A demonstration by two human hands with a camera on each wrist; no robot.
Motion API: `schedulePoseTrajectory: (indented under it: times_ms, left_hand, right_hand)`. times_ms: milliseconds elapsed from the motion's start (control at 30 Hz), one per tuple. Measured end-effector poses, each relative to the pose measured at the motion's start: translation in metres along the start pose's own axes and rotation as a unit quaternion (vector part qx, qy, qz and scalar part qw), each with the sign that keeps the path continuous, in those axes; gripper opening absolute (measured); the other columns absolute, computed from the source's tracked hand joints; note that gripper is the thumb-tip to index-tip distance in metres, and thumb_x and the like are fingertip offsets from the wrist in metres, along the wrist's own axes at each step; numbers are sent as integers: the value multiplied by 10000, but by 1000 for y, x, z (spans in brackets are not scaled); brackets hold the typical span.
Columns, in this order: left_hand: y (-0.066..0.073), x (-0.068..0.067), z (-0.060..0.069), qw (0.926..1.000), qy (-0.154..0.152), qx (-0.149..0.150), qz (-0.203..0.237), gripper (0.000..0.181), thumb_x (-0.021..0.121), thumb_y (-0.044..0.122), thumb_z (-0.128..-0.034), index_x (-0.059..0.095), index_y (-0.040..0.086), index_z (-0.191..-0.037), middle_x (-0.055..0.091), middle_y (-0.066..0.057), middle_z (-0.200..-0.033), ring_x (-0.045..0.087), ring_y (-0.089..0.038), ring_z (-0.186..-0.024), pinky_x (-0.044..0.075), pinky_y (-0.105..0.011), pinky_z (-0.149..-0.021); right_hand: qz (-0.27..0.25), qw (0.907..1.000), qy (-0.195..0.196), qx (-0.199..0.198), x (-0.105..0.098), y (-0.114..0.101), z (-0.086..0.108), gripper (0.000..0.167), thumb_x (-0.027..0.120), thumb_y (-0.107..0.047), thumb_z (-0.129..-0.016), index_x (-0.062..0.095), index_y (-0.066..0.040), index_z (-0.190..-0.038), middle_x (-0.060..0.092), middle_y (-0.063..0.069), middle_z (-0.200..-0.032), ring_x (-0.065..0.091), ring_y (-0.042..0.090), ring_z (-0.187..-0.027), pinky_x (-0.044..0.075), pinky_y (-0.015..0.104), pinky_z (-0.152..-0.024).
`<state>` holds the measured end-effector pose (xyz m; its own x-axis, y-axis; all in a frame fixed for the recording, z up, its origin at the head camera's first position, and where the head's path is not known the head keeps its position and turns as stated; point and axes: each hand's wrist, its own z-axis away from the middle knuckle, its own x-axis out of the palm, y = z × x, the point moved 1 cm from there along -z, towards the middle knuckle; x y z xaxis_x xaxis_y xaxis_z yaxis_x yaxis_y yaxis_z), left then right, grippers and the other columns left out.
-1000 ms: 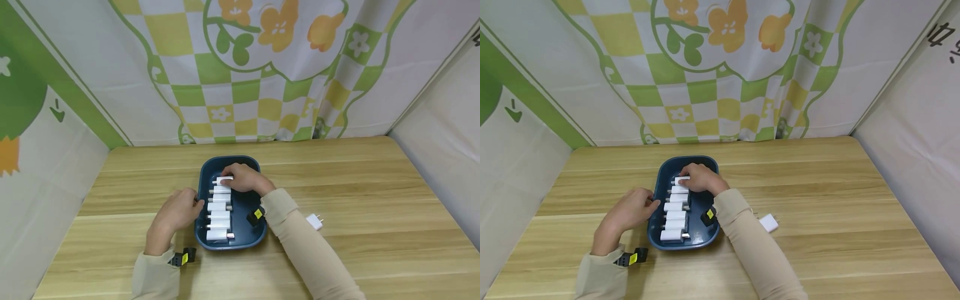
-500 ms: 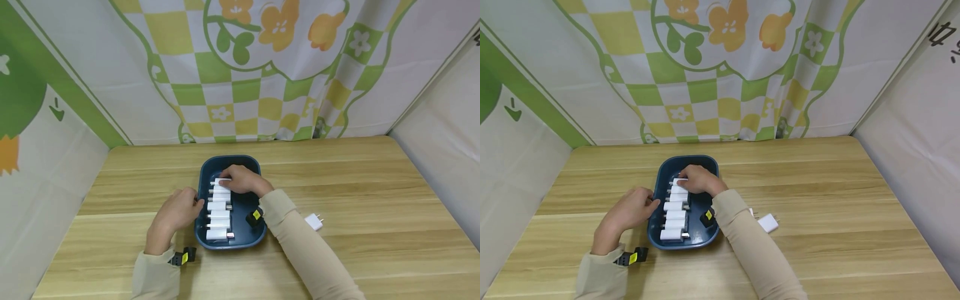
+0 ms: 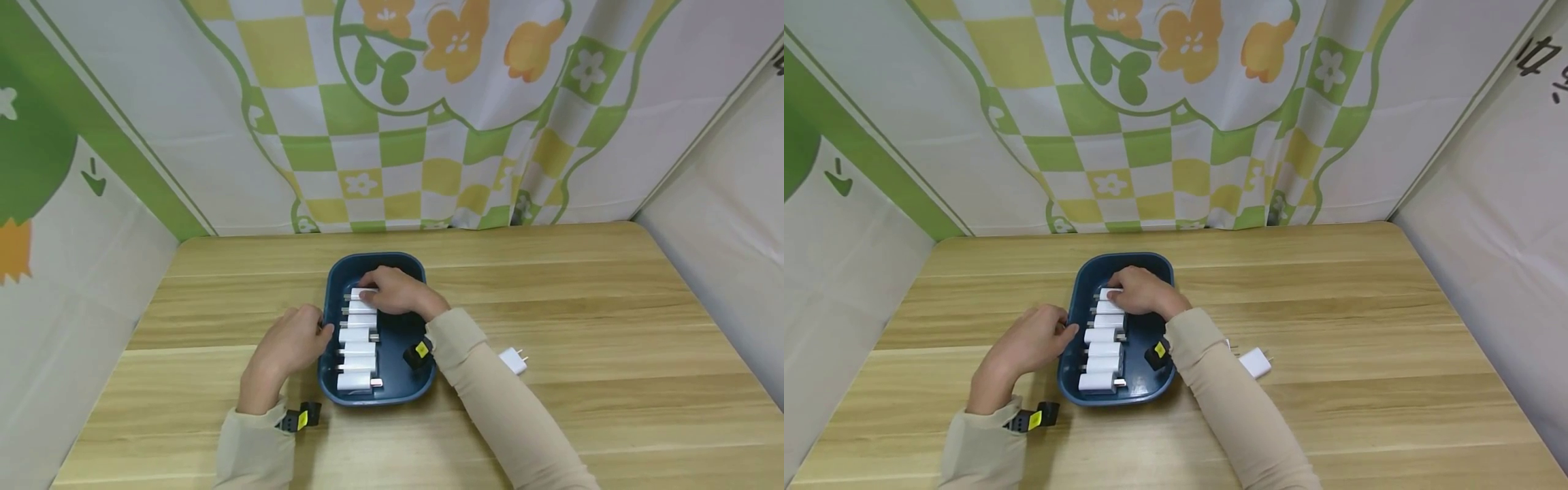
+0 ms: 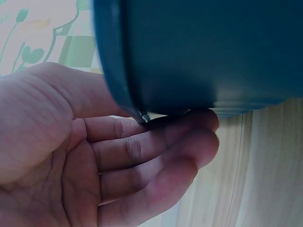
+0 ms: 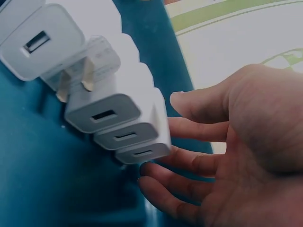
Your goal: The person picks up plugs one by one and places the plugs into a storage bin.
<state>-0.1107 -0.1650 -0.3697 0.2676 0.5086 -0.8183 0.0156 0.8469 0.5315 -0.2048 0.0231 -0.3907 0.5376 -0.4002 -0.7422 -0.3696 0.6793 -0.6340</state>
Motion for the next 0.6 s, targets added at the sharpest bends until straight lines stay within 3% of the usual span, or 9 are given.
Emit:
schedulePoseTrajectory:
  times_ms: [333, 600]
  left_hand:
    - [1, -1, 1, 10000, -38, -42, -39, 208, 604, 129, -1004, 646, 15, -835, 541, -54, -602, 489, -170, -497, 376, -289, -476]
    - [2, -1, 2, 9999, -38, -84, -47, 207, 597, 128, -1006, 639, 11, -841, 538, -56, -608, 480, -168, -499, 376, -287, -476]
  right_hand:
    - [220, 9988, 336, -269, -18, -9, 25, 384, 555, -210, -1052, 584, -41, -1395, 589, 147, -1314, 566, 266, -1199, 465, 419, -1003]
    - [199, 9973, 557, -446, -36, -8, 61, 396, 557, -218, -1055, 566, -35, -1406, 539, 158, -1405, 484, 303, -1319, 409, 456, -1075]
